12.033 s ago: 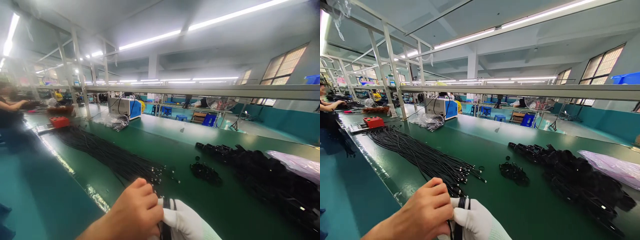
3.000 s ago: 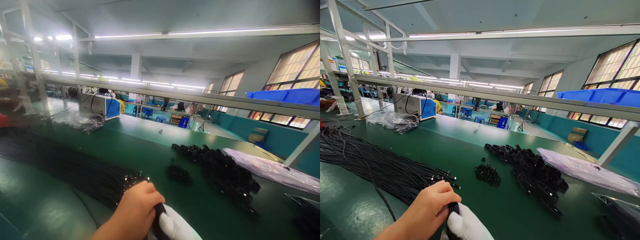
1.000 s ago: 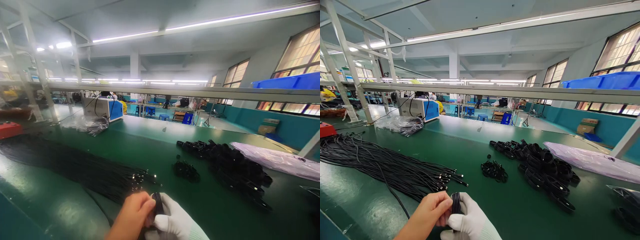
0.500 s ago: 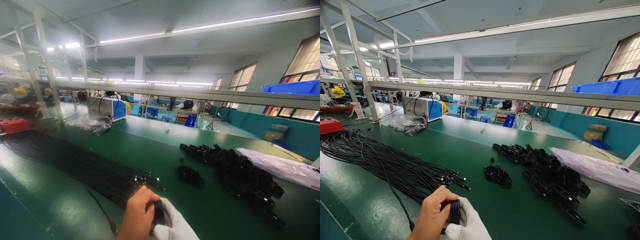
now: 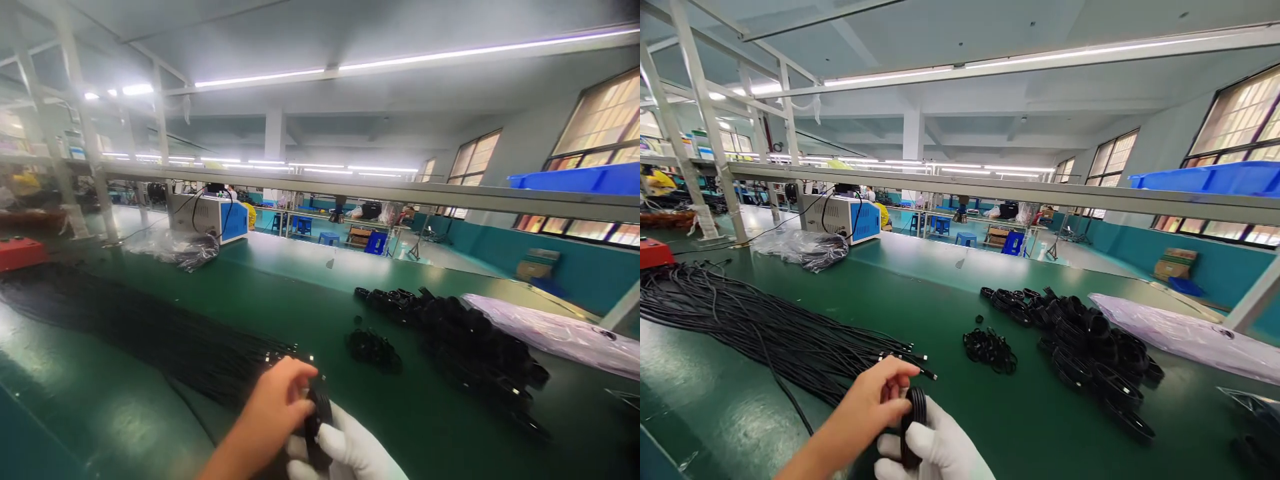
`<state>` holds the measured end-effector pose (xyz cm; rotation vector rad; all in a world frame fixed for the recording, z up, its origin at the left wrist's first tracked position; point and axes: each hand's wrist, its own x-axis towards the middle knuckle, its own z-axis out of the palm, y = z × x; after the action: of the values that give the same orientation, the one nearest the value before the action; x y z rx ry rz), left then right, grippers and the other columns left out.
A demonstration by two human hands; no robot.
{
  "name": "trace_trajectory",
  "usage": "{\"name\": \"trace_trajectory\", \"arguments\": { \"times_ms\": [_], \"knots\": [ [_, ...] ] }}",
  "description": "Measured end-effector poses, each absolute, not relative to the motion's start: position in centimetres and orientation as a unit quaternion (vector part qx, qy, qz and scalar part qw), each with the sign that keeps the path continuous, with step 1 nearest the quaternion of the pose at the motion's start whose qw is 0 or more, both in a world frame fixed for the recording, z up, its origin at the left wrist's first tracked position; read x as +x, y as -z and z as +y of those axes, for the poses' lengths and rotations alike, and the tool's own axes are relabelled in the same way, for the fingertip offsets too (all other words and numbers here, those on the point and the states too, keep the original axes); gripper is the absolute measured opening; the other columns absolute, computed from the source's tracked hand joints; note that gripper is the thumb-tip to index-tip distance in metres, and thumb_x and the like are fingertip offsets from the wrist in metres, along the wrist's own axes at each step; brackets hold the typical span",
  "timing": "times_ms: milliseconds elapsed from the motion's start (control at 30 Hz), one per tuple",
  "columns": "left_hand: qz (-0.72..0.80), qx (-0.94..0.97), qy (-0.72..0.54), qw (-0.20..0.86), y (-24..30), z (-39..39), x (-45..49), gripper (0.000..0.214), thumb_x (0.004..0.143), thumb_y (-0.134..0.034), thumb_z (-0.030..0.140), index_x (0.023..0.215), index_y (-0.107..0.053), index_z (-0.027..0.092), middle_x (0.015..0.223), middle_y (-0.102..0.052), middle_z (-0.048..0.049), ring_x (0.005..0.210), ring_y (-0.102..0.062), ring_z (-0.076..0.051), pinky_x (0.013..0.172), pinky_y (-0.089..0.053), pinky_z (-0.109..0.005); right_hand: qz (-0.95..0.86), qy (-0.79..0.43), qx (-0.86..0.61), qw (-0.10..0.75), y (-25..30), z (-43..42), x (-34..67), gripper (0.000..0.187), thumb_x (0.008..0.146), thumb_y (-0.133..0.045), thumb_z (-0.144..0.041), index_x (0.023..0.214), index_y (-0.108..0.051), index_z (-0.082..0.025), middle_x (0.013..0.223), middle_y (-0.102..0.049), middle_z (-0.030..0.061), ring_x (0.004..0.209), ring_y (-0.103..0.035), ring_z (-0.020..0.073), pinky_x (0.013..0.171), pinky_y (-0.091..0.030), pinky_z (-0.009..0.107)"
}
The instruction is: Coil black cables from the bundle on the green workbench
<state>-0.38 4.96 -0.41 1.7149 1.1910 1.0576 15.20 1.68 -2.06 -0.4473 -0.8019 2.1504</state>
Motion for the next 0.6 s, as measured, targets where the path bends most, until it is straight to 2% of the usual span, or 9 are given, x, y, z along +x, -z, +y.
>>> {"name": "trace_trajectory", "arguments": {
  "times_ms": [167,300,367,433,533,600],
  "knots": [
    [0.364,0.662,-0.354,0.551,-1.0,5.0,-3.0,0.039,0.074,-0.053,0.015,0.111,-0.064,0.023,0.114,-0.06,-0.0028,0.097,-0.056,-0.019,0.085,-0.043,-0.029,-0.283,-0.894,-0.072,0.339,2.3,1.7,15.8,0.039,0.084,-0.061,-0.033,0.116,-0.058,-0.01,0.112,-0.062,0.0121,0.091,-0.063,0.0178,0.081,-0.045,0.03],
    [0.281,0.625,-0.332,0.649,-0.6,5.1,-3.3,0.043,0.07,-0.061,0.016,0.113,-0.064,0.019,0.11,-0.065,-0.0047,0.098,-0.058,-0.021,0.086,-0.044,-0.029,-0.289,-0.907,-0.072,0.299,2.4,2.1,15.6,0.051,0.087,-0.054,-0.044,0.12,-0.056,-0.006,0.117,-0.061,0.0158,0.093,-0.065,0.0202,0.083,-0.044,0.031],
    [0.317,0.618,-0.336,0.636,-0.3,5.2,-3.1,0.043,0.068,-0.062,0.016,0.111,-0.064,0.019,0.106,-0.066,-0.0039,0.093,-0.06,-0.02,0.08,-0.046,-0.028,-0.29,-0.899,-0.12,0.306,2.1,2.2,15.4,0.053,0.085,-0.055,-0.051,0.117,-0.057,-0.008,0.114,-0.062,0.0134,0.089,-0.065,0.0197,0.082,-0.046,0.033],
    [0.39,0.629,-0.335,0.583,-0.2,5.3,-2.7,0.042,0.068,-0.061,0.015,0.11,-0.065,0.021,0.104,-0.066,-0.0032,0.088,-0.062,-0.02,0.075,-0.048,-0.028,-0.327,-0.854,-0.223,0.339,1.9,2.1,15.3,0.052,0.078,-0.066,-0.045,0.118,-0.054,-0.013,0.097,-0.066,0.0081,0.076,-0.065,0.0165,0.07,-0.047,0.03],
    [0.454,0.662,-0.372,0.466,0.0,5.2,-2.3,0.031,0.075,-0.058,0.021,0.105,-0.067,0.022,0.107,-0.066,-0.0043,0.099,-0.06,-0.022,0.087,-0.046,-0.033,-0.416,-0.751,-0.343,0.381,1.9,2.0,15.2,0.063,0.067,-0.075,-0.029,0.121,-0.046,-0.016,0.071,-0.064,0.0015,0.054,-0.058,0.0118,0.053,-0.042,0.022],
    [0.451,0.658,-0.412,0.44,0.2,5.0,-2.2,0.028,0.082,-0.052,0.026,0.106,-0.067,0.022,0.111,-0.065,-0.0051,0.106,-0.057,-0.022,0.096,-0.041,-0.036,-0.415,-0.752,-0.327,0.395,2.2,2.0,15.0,0.06,0.065,-0.074,-0.032,0.116,-0.048,-0.015,0.079,-0.063,0.0038,0.051,-0.055,0.0091,0.05,-0.039,0.021]
  ]
}}
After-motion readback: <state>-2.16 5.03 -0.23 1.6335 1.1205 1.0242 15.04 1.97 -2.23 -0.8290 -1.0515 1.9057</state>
